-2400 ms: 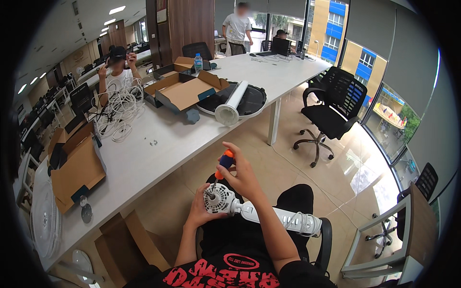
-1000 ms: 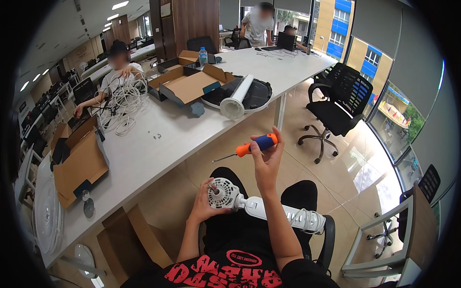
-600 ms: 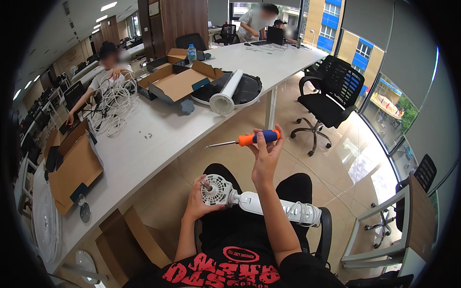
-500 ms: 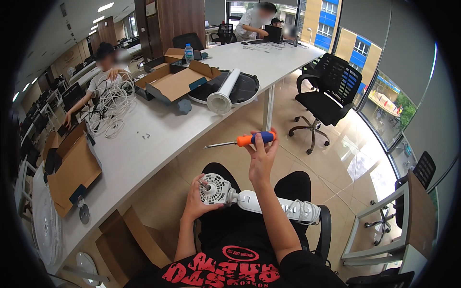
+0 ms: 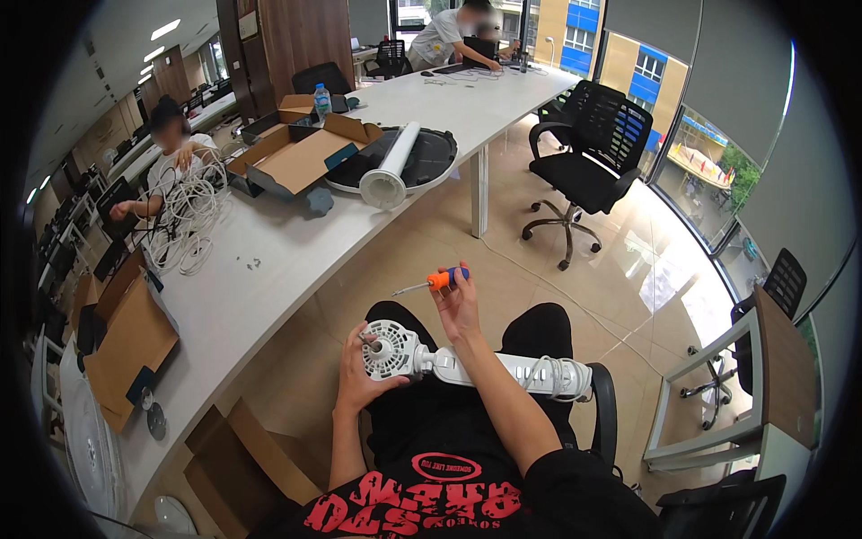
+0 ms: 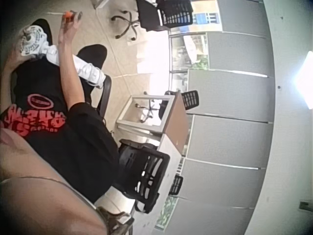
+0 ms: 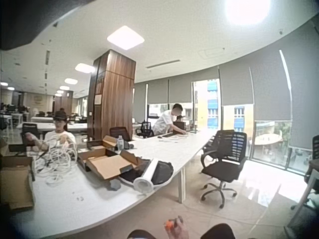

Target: Assembling the motor housing of an electric fan using a screwdriver.

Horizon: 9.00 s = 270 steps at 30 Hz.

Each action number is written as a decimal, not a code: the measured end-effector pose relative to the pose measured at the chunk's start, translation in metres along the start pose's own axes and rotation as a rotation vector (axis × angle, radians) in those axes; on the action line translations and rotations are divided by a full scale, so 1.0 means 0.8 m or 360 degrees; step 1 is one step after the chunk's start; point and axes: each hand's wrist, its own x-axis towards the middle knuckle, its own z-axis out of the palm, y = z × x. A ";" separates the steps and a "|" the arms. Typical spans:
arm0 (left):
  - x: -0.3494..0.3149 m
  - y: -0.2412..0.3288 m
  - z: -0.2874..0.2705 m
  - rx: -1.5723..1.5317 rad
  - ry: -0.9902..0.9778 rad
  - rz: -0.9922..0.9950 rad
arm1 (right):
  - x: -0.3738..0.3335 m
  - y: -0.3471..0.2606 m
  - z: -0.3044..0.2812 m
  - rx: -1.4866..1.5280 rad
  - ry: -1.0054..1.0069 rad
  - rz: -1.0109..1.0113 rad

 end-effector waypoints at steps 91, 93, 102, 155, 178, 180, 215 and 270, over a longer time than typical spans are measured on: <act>0.001 -0.007 -0.013 -0.0022 -0.0123 0.0016 | 0.024 -0.006 -0.025 -0.0145 -0.0225 0.0154; 0.000 -0.010 -0.012 -0.0036 -0.0142 0.0046 | 0.027 -0.007 -0.029 -0.0154 -0.0210 0.0093; -0.003 -0.012 -0.009 -0.0081 -0.0063 0.0123 | 0.017 -0.001 0.025 -0.0146 -0.0221 0.0033; 0.000 -0.004 -0.016 0.0001 -0.0117 0.0030 | -0.038 -0.025 -0.023 -0.0156 -0.0049 0.0276; 0.001 -0.004 -0.015 -0.0123 -0.0043 0.0034 | -0.038 -0.028 -0.006 -0.0637 -0.0131 0.0100; 0.001 -0.005 -0.013 -0.0138 -0.0024 0.0058 | -0.039 -0.028 -0.003 -0.0620 -0.0140 0.0029; 0.000 -0.006 -0.014 -0.0242 -0.0007 0.0045 | 0.025 -0.025 0.196 -0.1176 -0.0687 -0.1027; 0.027 -0.003 -0.011 -0.0174 -0.0047 -0.0300 | 0.067 0.010 0.177 -0.1501 -0.1128 -0.0836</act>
